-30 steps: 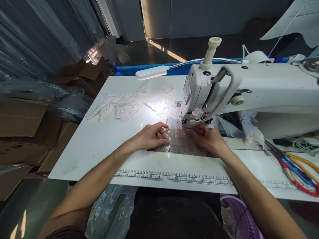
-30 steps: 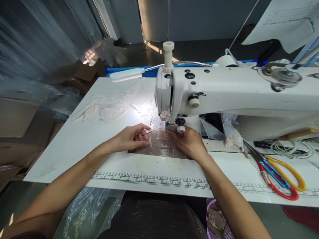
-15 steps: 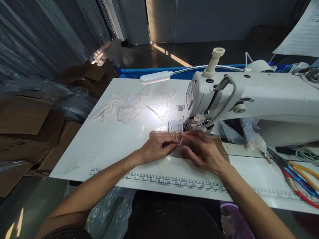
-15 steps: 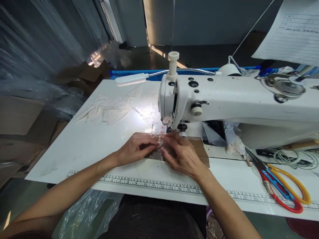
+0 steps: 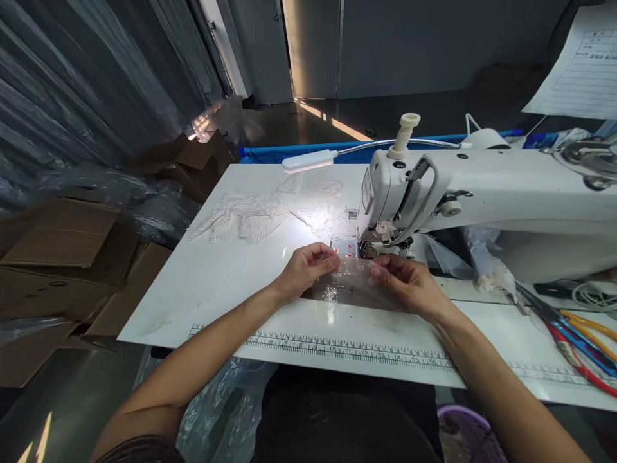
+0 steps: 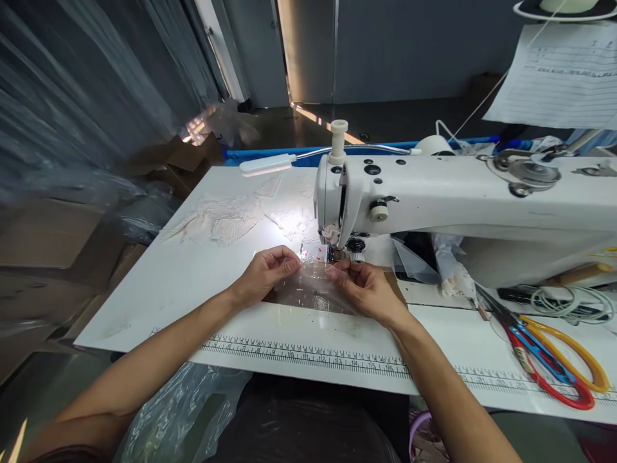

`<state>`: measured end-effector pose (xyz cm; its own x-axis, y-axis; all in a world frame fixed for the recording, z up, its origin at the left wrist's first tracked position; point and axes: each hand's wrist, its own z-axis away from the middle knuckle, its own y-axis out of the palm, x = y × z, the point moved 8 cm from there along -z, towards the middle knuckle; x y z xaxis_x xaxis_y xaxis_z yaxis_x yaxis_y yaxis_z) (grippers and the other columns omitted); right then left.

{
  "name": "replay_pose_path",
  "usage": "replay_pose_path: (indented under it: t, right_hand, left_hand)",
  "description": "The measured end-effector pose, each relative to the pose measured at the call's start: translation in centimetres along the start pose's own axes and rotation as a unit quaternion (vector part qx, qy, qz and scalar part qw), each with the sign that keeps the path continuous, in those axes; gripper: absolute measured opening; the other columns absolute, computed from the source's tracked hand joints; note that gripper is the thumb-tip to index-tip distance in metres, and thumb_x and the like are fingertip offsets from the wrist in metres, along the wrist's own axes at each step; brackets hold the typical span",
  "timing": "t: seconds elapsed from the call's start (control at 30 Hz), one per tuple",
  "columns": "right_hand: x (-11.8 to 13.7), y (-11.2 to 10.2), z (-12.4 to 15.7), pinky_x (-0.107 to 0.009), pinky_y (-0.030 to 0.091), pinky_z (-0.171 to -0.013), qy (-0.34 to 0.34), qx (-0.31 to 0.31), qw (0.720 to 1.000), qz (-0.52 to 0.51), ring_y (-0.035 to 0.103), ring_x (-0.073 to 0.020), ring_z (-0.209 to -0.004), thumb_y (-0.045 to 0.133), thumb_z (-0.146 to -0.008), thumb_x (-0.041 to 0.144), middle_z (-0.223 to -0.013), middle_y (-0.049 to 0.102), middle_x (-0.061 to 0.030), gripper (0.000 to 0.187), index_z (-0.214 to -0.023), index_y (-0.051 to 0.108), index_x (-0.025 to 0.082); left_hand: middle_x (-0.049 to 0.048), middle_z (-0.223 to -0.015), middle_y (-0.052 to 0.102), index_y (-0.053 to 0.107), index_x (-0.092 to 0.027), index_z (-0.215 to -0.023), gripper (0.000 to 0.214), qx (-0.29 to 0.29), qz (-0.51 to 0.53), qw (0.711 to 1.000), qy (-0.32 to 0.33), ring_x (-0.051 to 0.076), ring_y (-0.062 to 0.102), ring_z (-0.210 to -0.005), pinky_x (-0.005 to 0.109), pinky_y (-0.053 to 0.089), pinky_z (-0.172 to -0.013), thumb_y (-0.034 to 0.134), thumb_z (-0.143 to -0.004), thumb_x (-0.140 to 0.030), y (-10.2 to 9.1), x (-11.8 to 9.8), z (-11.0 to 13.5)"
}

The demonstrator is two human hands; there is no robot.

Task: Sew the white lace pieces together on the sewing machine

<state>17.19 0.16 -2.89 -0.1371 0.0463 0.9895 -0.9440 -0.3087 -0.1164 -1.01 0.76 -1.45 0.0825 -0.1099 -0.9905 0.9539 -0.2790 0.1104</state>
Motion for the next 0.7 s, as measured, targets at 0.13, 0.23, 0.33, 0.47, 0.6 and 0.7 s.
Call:
replay_pose_path:
  t: [0.13,0.23,0.33,0.47,0.6,0.7]
  right_hand:
    - [-0.2,0.6,-0.1,-0.032,0.048,-0.076,0.022,0.016,0.998,-0.056,0.061,-0.0188,-0.075,0.067,-0.078,0.061,-0.073,0.068,-0.0039,0.041,-0.087,0.069,0.021]
    - [-0.6,0.4,-0.3,-0.034,0.049,-0.077,0.035,-0.008,0.995,-0.094,0.061,-0.0184,-0.07,0.073,-0.071,0.062,-0.069,0.067,-0.0032,0.043,-0.076,0.066,0.02]
    - [-0.9,0.2,-0.3,-0.035,0.049,-0.077,0.048,-0.027,0.99,-0.13,0.061,-0.018,-0.067,0.078,-0.064,0.062,-0.065,0.065,-0.0018,0.045,-0.072,0.065,0.02]
    - [-1.5,0.3,-0.3,-0.033,0.05,-0.073,0.095,-0.051,0.976,-0.188,0.06,-0.0169,-0.067,0.084,-0.056,0.058,-0.066,0.064,-0.0006,0.046,-0.074,0.066,0.02]
    - [-2.2,0.8,-0.2,-0.03,0.05,-0.067,0.139,-0.055,0.964,-0.222,0.058,-0.0155,-0.065,0.086,-0.057,0.055,-0.07,0.063,-0.0008,0.045,-0.073,0.064,0.019]
    - [-2.1,1.1,-0.3,-0.031,0.052,-0.071,0.125,-0.038,0.965,-0.227,0.06,-0.0178,-0.071,0.08,-0.066,0.055,-0.073,0.064,-0.0027,0.04,-0.076,0.063,0.02]
  left_hand:
    - [-0.0009,-0.073,0.064,0.064,-0.014,-0.082,0.026,0.01,0.035,0.999,-0.02,0.009,0.058,-0.07,0.023,0.046,-0.07,0.077,-0.076,-0.036,0.3,0.5,0.1]
    - [-0.0005,-0.074,0.065,0.065,-0.014,-0.084,0.028,0.004,0.052,0.998,-0.039,0.01,0.06,-0.071,0.024,0.048,-0.071,0.08,-0.074,-0.036,0.2,0.8,0.0]
    - [0.0014,-0.082,0.069,0.065,-0.014,-0.086,0.031,-0.001,0.098,0.993,-0.059,0.012,0.064,-0.076,0.027,0.05,-0.078,0.082,-0.072,-0.035,0.1,1.1,-0.1]
    - [0.0055,-0.103,0.069,0.06,-0.013,-0.08,0.029,0.003,0.186,0.981,-0.063,0.019,0.068,-0.093,0.036,0.052,-0.09,0.082,-0.073,-0.031,0.2,1.0,-0.1]
    - [0.0073,-0.117,0.066,0.054,-0.014,-0.076,0.03,0.004,0.238,0.97,-0.056,0.024,0.066,-0.107,0.042,0.05,-0.098,0.081,-0.075,-0.029,0.3,0.7,-0.1]
    - [0.008,-0.118,0.066,0.051,-0.015,-0.077,0.031,0.001,0.254,0.966,-0.054,0.026,0.066,-0.109,0.043,0.05,-0.099,0.079,-0.077,-0.028,0.3,0.6,0.0]
